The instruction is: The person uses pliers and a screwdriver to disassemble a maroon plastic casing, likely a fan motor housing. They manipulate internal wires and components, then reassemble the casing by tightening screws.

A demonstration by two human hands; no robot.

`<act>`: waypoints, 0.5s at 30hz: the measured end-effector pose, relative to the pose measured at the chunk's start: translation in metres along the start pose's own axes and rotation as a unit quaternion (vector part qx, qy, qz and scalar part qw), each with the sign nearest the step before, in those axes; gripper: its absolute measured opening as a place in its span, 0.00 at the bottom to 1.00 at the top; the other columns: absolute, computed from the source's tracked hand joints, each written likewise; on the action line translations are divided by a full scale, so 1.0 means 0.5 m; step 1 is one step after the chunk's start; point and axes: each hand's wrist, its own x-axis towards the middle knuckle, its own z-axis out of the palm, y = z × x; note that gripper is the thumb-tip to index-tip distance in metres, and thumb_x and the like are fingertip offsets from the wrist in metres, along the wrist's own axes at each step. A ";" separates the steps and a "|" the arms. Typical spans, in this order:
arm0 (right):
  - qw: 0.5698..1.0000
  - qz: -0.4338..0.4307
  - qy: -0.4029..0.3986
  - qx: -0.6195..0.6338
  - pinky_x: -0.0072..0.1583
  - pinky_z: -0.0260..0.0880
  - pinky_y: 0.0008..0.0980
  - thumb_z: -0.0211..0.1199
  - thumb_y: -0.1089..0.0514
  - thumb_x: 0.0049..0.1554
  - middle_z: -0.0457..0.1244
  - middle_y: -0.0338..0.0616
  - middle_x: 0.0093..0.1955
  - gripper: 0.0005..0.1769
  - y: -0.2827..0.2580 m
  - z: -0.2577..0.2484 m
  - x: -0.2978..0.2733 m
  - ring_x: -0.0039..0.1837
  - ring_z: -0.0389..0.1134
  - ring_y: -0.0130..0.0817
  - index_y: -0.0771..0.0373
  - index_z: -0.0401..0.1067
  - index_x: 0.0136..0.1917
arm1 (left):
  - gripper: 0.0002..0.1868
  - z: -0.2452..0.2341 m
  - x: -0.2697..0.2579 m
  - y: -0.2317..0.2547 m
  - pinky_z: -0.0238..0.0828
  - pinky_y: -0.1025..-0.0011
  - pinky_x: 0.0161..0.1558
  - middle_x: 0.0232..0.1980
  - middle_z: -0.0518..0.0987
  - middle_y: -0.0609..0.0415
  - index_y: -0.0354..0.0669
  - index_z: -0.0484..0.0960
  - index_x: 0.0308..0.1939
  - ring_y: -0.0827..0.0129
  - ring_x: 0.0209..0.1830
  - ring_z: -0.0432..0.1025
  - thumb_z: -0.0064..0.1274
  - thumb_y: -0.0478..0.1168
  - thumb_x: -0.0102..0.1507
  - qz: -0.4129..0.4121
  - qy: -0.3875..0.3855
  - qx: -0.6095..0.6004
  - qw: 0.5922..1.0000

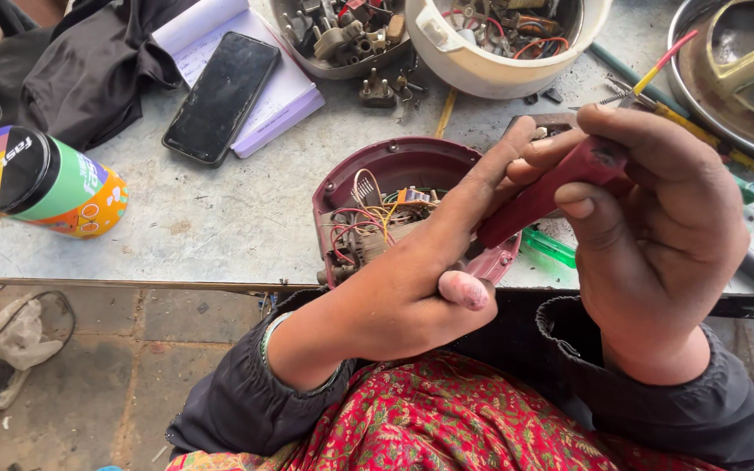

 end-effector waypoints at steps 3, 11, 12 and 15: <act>1.000 0.010 -0.004 0.010 0.66 0.75 0.31 0.59 0.65 0.70 0.67 0.54 0.59 0.22 0.000 -0.002 0.008 0.59 0.72 0.34 0.74 0.59 0.73 | 0.47 0.003 0.001 -0.001 0.39 0.73 0.82 0.85 0.49 0.43 0.40 0.34 0.83 0.65 0.84 0.46 0.37 0.23 0.63 0.030 0.001 -0.019 0.999; 1.000 0.013 -0.015 0.004 0.66 0.76 0.32 0.58 0.70 0.67 0.66 0.54 0.61 0.21 0.002 -0.002 0.019 0.61 0.72 0.36 0.74 0.60 0.71 | 0.42 0.004 0.011 -0.009 0.43 0.70 0.83 0.84 0.53 0.42 0.38 0.36 0.83 0.62 0.82 0.51 0.38 0.23 0.70 0.025 0.028 0.006 0.999; 1.000 0.008 -0.018 0.002 0.66 0.76 0.32 0.59 0.70 0.66 0.66 0.54 0.61 0.21 0.003 -0.001 0.018 0.61 0.72 0.36 0.74 0.60 0.71 | 0.42 0.007 0.010 -0.009 0.43 0.70 0.83 0.84 0.53 0.42 0.38 0.35 0.83 0.62 0.83 0.51 0.38 0.23 0.69 0.024 0.033 -0.008 0.999; 0.999 0.000 -0.033 0.003 0.64 0.76 0.32 0.59 0.72 0.65 0.66 0.54 0.60 0.22 0.006 0.004 0.016 0.62 0.72 0.36 0.74 0.60 0.70 | 0.45 0.019 0.003 -0.007 0.46 0.68 0.84 0.82 0.55 0.41 0.38 0.34 0.84 0.61 0.84 0.52 0.38 0.23 0.66 0.019 0.056 0.003 0.998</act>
